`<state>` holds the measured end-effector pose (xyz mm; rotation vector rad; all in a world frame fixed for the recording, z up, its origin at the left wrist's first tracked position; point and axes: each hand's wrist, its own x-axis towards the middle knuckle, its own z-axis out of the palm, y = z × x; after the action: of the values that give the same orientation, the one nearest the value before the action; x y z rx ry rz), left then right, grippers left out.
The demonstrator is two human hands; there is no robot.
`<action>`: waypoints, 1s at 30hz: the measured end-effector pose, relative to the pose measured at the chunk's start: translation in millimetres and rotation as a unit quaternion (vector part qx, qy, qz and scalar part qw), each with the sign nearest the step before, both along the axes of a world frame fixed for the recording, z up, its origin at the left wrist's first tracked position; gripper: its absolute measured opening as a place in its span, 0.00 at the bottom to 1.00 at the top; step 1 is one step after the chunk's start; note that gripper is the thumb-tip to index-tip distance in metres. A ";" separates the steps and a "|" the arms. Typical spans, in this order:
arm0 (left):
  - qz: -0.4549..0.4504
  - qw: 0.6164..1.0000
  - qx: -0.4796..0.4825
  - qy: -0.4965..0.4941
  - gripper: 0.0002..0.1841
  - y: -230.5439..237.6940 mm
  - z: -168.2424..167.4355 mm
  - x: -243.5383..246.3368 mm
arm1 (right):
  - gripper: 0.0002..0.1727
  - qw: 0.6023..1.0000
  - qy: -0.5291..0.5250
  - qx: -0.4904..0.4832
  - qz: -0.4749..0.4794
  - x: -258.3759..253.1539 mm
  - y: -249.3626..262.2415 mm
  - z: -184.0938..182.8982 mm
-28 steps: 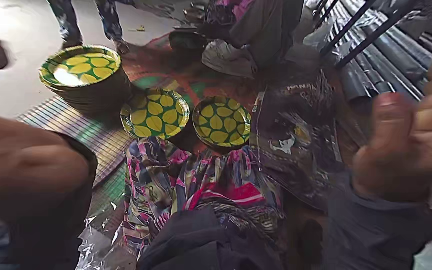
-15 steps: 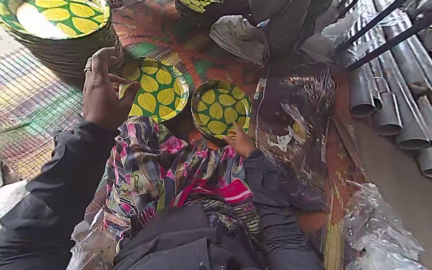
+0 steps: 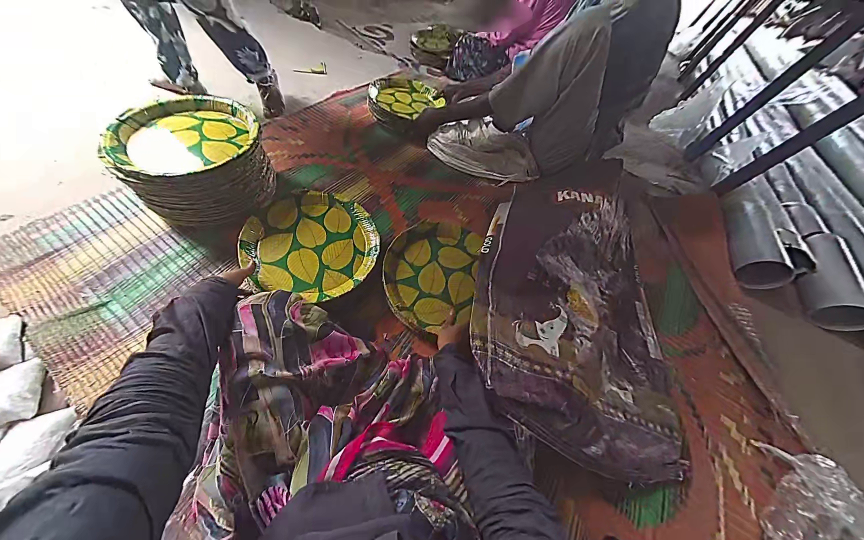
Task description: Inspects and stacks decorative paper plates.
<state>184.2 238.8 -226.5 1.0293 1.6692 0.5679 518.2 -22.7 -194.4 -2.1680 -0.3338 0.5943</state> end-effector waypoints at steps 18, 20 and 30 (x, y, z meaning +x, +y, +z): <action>-0.029 0.984 -0.029 0.171 0.34 17.3 -18.3 -1.4 | 0.35 0.995 0.053 0.017 -0.081 57.1 9.7 -22.2; -0.034 0.973 -0.024 0.225 0.33 6.4 -15.4 -11.0 | 0.39 0.996 0.050 0.032 -0.067 56.4 15.0 -22.2; -0.094 0.930 -0.001 0.355 0.34 -55.8 16.5 -24.8 | 0.24 0.989 0.108 -0.073 0.065 64.7 65.9 -46.2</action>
<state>159.4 183.0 -210.0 1.4870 2.1484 0.0493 582.9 43.1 -240.6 -2.2053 -0.3246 0.9455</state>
